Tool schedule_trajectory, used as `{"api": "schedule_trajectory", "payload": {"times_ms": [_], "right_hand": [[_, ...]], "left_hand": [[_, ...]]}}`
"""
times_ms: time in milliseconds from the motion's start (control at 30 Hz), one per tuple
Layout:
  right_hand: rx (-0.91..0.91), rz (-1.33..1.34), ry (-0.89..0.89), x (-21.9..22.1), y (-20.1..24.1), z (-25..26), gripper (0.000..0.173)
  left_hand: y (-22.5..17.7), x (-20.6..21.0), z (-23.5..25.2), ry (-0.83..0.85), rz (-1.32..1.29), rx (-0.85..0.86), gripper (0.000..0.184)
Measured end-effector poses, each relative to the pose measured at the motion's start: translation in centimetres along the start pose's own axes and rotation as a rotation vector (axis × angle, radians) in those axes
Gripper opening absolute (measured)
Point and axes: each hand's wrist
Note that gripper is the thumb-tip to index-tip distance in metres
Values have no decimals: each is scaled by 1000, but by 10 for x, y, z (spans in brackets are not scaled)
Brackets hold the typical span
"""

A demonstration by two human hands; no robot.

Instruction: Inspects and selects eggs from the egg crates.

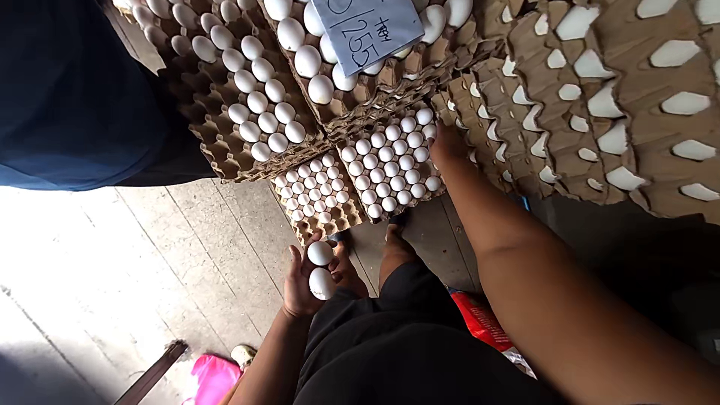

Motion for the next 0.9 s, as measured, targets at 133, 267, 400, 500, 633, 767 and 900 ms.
{"api": "schedule_trajectory", "payload": {"times_ms": [133,267,400,500,633,767,900], "right_hand": [[21,-78,1,6,13,13,55],[49,-147,-33,12,15,12,55],[85,-148,39,17,11,14,57],[75,-127,87,14,6,16,60],[60,-118,101,9,6,16,58],[72,-82,80,10,4,18,62],[26,41,-3,1,-4,0,64]], "left_hand": [[9,-15,-2,0,-67,13,65],[14,-18,5,20,-104,10,66],[11,-12,8,13,-113,10,63],[10,-10,10,14,-117,4,64],[10,-7,13,23,-93,3,67],[10,-4,15,43,-72,-4,64],[10,-4,14,56,-75,-14,63]]}}
Point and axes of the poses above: each hand's wrist, its own z-axis towards the middle knuckle, its own x-axis out of the palm, y = z × x, and after that the axes turned 4 degrees about -y, right-handed
